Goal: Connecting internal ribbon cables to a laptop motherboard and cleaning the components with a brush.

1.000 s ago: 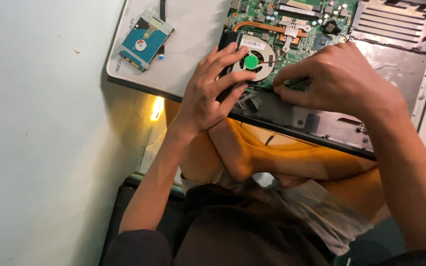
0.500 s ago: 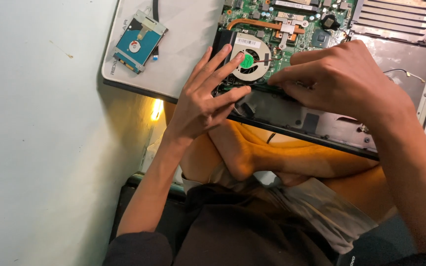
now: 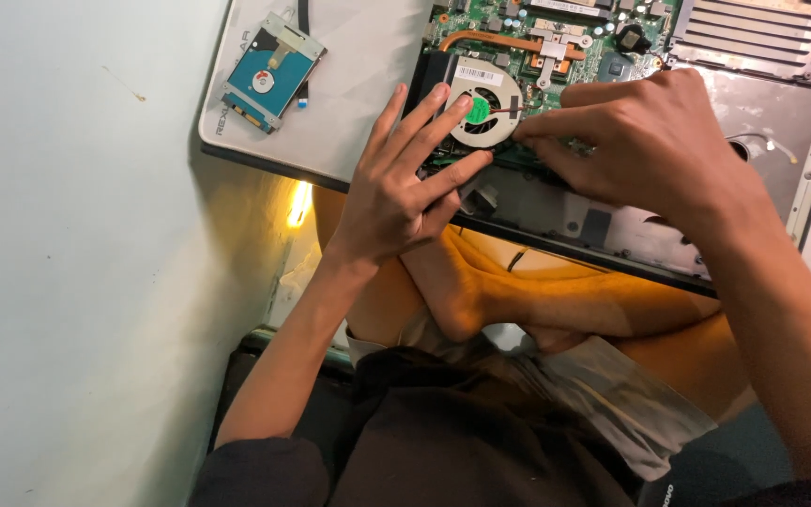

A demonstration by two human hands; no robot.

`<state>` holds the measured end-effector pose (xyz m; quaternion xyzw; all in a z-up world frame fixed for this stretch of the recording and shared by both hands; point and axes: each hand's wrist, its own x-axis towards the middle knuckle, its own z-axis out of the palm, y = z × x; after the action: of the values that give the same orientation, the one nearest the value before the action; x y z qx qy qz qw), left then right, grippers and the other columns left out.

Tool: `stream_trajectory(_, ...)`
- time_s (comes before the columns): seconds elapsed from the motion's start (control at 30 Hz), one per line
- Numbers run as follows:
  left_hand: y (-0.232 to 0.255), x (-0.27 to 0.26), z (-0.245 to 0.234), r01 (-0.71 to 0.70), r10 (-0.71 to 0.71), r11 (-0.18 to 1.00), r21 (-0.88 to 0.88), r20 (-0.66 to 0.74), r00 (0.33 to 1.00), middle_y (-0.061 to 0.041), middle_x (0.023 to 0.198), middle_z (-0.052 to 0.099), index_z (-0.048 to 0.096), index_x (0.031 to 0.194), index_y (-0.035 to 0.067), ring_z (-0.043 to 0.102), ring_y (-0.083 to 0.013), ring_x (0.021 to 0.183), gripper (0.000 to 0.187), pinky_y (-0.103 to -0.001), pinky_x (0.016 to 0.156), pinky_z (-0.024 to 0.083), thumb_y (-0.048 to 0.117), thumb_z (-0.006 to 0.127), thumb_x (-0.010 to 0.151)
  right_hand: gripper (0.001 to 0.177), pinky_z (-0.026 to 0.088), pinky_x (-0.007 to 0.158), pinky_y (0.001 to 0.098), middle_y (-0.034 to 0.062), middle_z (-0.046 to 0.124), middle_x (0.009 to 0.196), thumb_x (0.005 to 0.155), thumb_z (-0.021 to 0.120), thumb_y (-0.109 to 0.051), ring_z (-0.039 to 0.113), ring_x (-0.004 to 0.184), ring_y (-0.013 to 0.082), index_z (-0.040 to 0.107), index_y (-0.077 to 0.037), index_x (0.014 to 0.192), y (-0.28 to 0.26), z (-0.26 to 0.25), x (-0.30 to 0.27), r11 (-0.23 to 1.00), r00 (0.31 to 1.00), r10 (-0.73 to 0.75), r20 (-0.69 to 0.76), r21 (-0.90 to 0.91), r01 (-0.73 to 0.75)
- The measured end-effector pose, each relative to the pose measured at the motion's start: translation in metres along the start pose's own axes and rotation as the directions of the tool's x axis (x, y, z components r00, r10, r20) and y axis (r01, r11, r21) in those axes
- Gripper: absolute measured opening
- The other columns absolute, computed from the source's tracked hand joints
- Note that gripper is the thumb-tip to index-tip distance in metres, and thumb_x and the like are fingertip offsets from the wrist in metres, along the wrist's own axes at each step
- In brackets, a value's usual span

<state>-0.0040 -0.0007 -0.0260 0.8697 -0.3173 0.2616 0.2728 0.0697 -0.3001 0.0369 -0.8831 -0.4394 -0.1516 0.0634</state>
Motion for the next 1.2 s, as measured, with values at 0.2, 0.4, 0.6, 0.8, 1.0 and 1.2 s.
stream_trajectory(0.2,-0.002,-0.004,0.008,0.012,-0.012,1.000,0.025,0.003,1.000,-0.011,0.175,0.061,0.095,0.137,0.017,0.050,-0.0344,0.170,0.035,-0.066,0.151,0.030,0.017,0.074,0.108,0.019,0.031,0.047,0.0330,-0.0119,0.081,0.090,0.111,0.094,-0.025,0.050,0.048,0.0097,0.099,-0.037,0.124,0.003,0.006,-0.001,0.998,1.000,0.003,0.019,-0.056,-0.002)
stream_trajectory(0.4,0.011,0.001,0.007,0.074,-0.073,0.996,0.058,-0.010,0.997,-0.012,0.174,0.061,0.090,0.134,0.011,0.049,-0.0345,0.170,0.033,-0.065,0.150,0.031,0.009,0.077,0.104,0.016,0.032,0.049,0.0348,-0.0060,0.085,0.090,0.104,0.094,-0.023,0.051,0.046,0.0140,0.100,-0.030,0.116,0.004,-0.003,0.000,0.997,1.000,0.004,0.020,0.082,-0.006)
stream_trajectory(0.6,0.024,0.004,0.011,0.085,-0.080,0.985,0.152,-0.041,0.996,-0.014,0.172,0.063,0.088,0.132,0.010,0.053,-0.0358,0.167,0.032,-0.065,0.148,0.035,0.007,0.081,0.101,0.010,0.040,0.054,0.0339,-0.0096,0.081,0.091,0.106,0.094,-0.020,0.057,0.055,0.0124,0.097,-0.026,0.114,0.009,-0.002,-0.002,0.998,0.998,-0.055,-0.014,0.028,0.055)
stream_trajectory(0.8,0.016,-0.008,0.018,0.011,-0.012,0.974,0.226,0.003,1.000,-0.019,0.179,0.055,0.088,0.136,0.010,0.049,-0.0391,0.171,0.026,-0.068,0.148,0.033,0.016,0.083,0.111,0.007,0.046,0.056,0.0334,-0.0107,0.078,0.089,0.108,0.098,-0.029,0.064,0.065,0.0108,0.092,-0.030,0.111,0.008,0.009,-0.001,0.997,0.998,-0.065,-0.009,-0.031,0.065)
stream_trajectory(1.0,0.015,-0.015,0.020,-0.026,0.024,0.972,0.233,0.008,1.000,-0.022,0.180,0.053,0.092,0.141,0.005,0.047,-0.0406,0.172,0.041,-0.068,0.149,0.030,0.029,0.065,0.121,0.015,0.035,0.051,0.0349,0.0033,0.092,0.106,0.117,0.092,-0.034,0.053,0.047,0.0148,0.092,-0.022,0.107,-0.003,0.018,0.003,0.992,0.991,0.125,-0.053,0.021,-0.124)
stream_trajectory(1.2,0.019,-0.011,0.016,-0.022,0.022,0.969,0.245,0.002,1.000,-0.022,0.178,0.055,0.092,0.140,0.002,0.049,-0.0404,0.170,0.037,-0.068,0.148,0.034,0.015,0.073,0.111,0.033,0.032,0.049,0.0315,-0.0012,0.089,0.090,0.132,0.085,-0.050,0.051,0.043,0.0109,0.086,-0.025,0.110,0.012,0.033,-0.004,0.991,0.994,0.106,-0.013,-0.077,-0.107)
